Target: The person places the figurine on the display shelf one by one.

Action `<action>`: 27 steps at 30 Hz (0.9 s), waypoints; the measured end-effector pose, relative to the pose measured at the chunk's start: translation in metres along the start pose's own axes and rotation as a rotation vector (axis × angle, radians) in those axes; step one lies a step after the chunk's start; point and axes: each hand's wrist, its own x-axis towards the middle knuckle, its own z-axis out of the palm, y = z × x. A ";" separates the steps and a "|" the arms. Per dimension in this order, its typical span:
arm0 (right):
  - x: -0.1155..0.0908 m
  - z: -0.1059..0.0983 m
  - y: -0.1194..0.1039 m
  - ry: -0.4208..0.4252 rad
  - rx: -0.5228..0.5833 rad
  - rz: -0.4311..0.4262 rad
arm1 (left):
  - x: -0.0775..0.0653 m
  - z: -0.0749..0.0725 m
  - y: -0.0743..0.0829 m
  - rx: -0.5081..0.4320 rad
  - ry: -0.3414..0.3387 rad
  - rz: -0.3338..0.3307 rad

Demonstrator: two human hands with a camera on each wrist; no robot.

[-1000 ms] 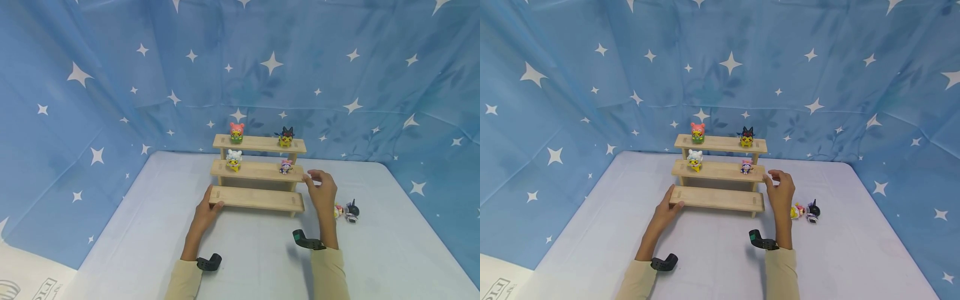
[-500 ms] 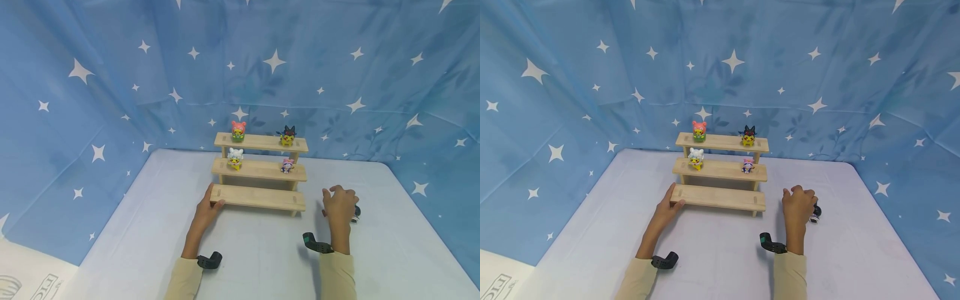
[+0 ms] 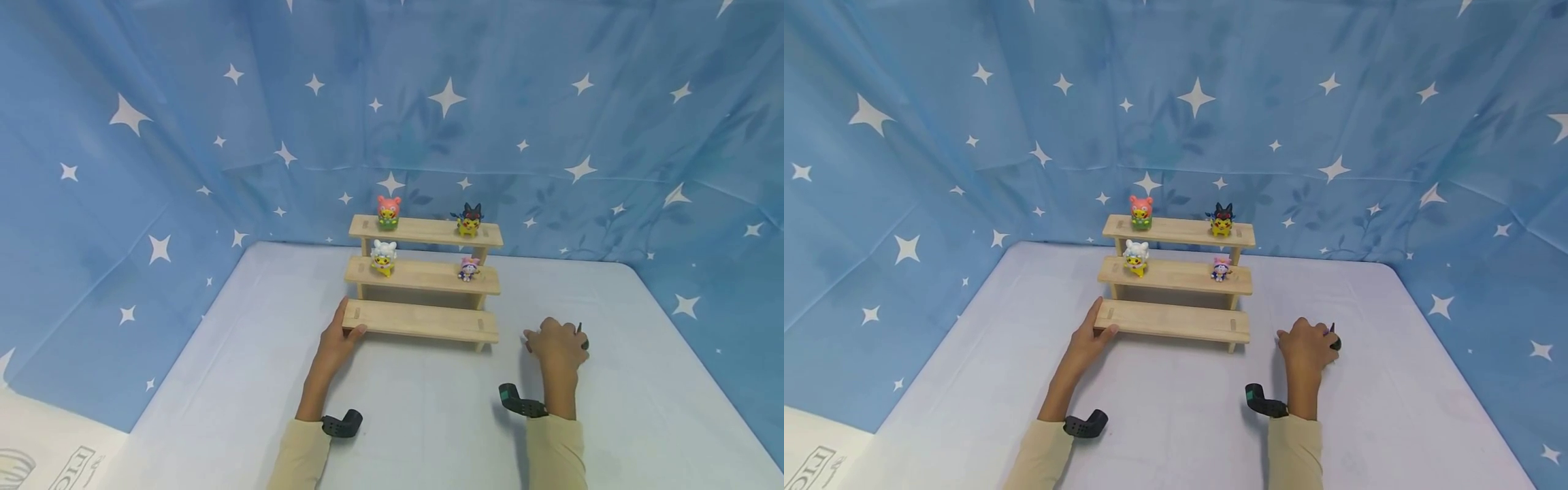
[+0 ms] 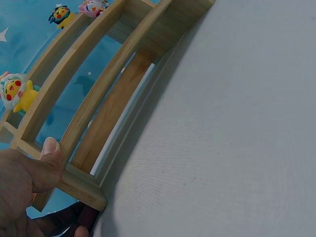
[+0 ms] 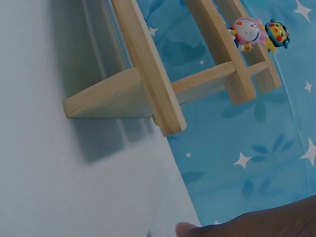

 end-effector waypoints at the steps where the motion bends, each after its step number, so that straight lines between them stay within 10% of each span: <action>1: 0.000 0.000 0.000 -0.006 -0.004 -0.001 | 0.000 0.000 0.000 0.002 0.000 0.003; 27: 0.002 0.001 -0.003 0.022 0.077 -0.056 | 0.001 0.000 -0.001 0.002 0.001 -0.005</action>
